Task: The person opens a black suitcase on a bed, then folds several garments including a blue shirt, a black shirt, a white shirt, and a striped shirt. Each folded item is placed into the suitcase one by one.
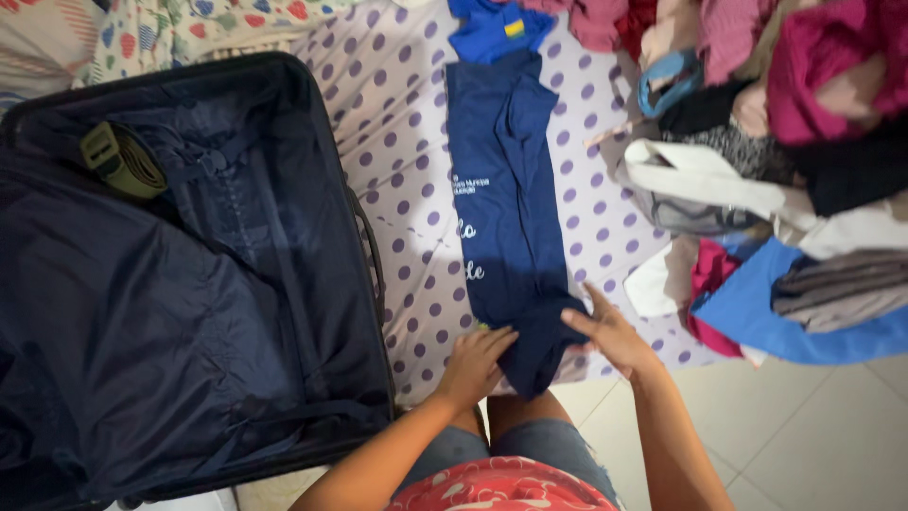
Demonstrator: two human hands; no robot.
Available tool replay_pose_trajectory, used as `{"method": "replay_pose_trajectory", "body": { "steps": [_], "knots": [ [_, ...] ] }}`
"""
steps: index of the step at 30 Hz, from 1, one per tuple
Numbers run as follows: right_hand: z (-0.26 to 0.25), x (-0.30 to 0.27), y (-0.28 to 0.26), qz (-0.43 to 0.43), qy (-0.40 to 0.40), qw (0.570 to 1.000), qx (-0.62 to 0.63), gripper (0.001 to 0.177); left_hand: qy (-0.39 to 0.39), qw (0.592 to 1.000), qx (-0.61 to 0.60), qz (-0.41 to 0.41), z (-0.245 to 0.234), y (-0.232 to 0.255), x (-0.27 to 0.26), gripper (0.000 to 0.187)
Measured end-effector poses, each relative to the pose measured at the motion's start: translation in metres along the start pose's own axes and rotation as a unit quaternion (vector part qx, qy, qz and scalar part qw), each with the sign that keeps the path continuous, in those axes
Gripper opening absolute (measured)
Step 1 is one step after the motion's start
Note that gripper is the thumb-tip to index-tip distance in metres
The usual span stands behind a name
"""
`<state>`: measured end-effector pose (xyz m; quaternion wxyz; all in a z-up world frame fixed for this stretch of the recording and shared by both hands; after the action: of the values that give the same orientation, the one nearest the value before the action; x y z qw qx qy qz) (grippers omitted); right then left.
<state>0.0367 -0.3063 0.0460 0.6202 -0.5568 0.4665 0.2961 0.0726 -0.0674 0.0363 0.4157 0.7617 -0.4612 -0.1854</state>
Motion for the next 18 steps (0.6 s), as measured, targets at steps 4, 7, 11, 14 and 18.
{"method": "replay_pose_trajectory", "body": {
  "steps": [4, 7, 11, 14, 18],
  "knots": [
    [-0.007, 0.022, -0.085, -0.099, -0.086, 0.988, 0.084, 0.060, 0.122, 0.983, -0.114, -0.076, -0.058, -0.022, 0.058, 0.055],
    [-0.012, 0.057, -0.147, -0.135, -0.140, 0.968, 0.159, 0.044, 0.188, 0.954, -0.174, -0.152, -0.091, -0.064, 0.099, 0.043],
    [-0.006, 0.115, -0.233, -0.121, -0.097, 0.973, 0.171, 0.051, 0.302, 0.920, -0.234, -0.091, -0.138, -0.127, 0.163, 0.033],
    [0.007, 0.154, -0.271, -0.081, -0.112, 0.974, 0.180, 0.066, 0.346, 0.903, -0.083, -0.242, -0.150, -0.193, 0.201, 0.042],
    [0.017, 0.214, -0.301, -0.096, -0.105, 0.975, 0.171, 0.073, 0.321, 0.898, -0.131, -0.271, -0.135, -0.255, 0.247, 0.054]
  ]
}}
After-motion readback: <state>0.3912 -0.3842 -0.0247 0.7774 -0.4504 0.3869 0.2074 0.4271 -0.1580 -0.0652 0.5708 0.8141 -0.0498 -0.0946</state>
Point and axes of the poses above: each hand's wrist, its own x-axis towards the middle knuckle, its own z-axis out of the palm, y = z × x, the point moved 6 cm from there along x, towards the middle knuckle, and after that the axes turned 11 degrees about z, right-handed, at the moved point
